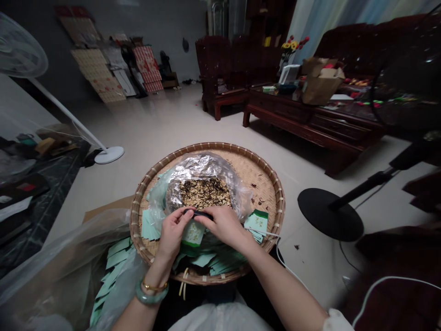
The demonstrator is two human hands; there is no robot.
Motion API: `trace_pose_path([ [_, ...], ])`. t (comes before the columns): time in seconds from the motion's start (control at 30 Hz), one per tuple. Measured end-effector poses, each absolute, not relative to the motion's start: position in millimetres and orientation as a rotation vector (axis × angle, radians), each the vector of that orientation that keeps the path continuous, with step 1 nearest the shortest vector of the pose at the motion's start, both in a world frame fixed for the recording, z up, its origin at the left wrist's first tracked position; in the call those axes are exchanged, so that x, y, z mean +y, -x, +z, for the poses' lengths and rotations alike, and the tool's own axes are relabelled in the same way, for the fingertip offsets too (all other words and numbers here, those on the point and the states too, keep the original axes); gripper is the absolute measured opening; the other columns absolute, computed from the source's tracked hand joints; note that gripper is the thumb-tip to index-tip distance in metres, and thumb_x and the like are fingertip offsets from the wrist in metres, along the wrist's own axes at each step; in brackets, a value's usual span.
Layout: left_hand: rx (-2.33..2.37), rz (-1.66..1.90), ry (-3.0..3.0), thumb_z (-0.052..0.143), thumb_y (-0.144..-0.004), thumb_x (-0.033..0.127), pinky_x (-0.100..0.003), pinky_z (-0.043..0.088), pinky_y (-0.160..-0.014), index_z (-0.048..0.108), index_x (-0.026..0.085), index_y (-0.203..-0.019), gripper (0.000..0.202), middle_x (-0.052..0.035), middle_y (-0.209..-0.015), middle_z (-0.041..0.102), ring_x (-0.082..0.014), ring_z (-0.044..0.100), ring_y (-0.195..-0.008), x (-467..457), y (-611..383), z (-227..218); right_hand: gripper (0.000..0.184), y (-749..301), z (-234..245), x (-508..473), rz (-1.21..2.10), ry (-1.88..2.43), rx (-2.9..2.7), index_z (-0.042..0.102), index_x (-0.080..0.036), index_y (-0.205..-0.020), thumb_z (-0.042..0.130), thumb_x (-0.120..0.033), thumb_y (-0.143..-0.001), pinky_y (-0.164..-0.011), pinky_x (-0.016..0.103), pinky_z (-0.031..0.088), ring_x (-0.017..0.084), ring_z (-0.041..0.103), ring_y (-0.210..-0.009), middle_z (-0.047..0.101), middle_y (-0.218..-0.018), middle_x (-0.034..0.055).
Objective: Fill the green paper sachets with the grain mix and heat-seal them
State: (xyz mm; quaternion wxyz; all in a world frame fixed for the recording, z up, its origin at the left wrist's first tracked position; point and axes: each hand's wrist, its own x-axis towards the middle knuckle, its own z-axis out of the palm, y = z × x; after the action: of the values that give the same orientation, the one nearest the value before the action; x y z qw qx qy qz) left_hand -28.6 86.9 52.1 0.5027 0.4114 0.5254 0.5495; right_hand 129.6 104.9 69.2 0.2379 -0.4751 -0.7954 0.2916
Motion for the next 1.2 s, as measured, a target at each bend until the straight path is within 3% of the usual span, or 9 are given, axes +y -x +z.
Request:
trace_pose_path([
  [0.3,1.267,1.326,-0.979,0.072,-0.064,0.036,-0.023,0.047,-0.061,0.07,0.013,-0.08,0.029,-0.0042,-0.071,0.071,-0.0151,0.062,-0.065,89.1,27.8,55.7,0.027,-129.1,69.8,107.3,0.808,1.271,-2.164,0.071,-0.022,-0.095,0.051,-0.04,-0.089,-0.058,0.023,0.036,0.016,0.062,-0.069,0.072,-0.084,0.0032],
  [1.2,1.231,1.316,-0.909,0.073,-0.063,0.036,-0.022,0.047,-0.058,0.07,0.012,-0.081,0.03,-0.0032,-0.069,0.07,-0.0137,0.061,-0.062,89.1,28.2,55.4,0.029,-126.5,72.4,107.8,0.802,1.34,-2.206,0.07,-0.021,-0.091,0.05,-0.042,-0.089,-0.06,0.023,0.036,0.017,0.061,-0.071,0.071,-0.084,0.0047],
])
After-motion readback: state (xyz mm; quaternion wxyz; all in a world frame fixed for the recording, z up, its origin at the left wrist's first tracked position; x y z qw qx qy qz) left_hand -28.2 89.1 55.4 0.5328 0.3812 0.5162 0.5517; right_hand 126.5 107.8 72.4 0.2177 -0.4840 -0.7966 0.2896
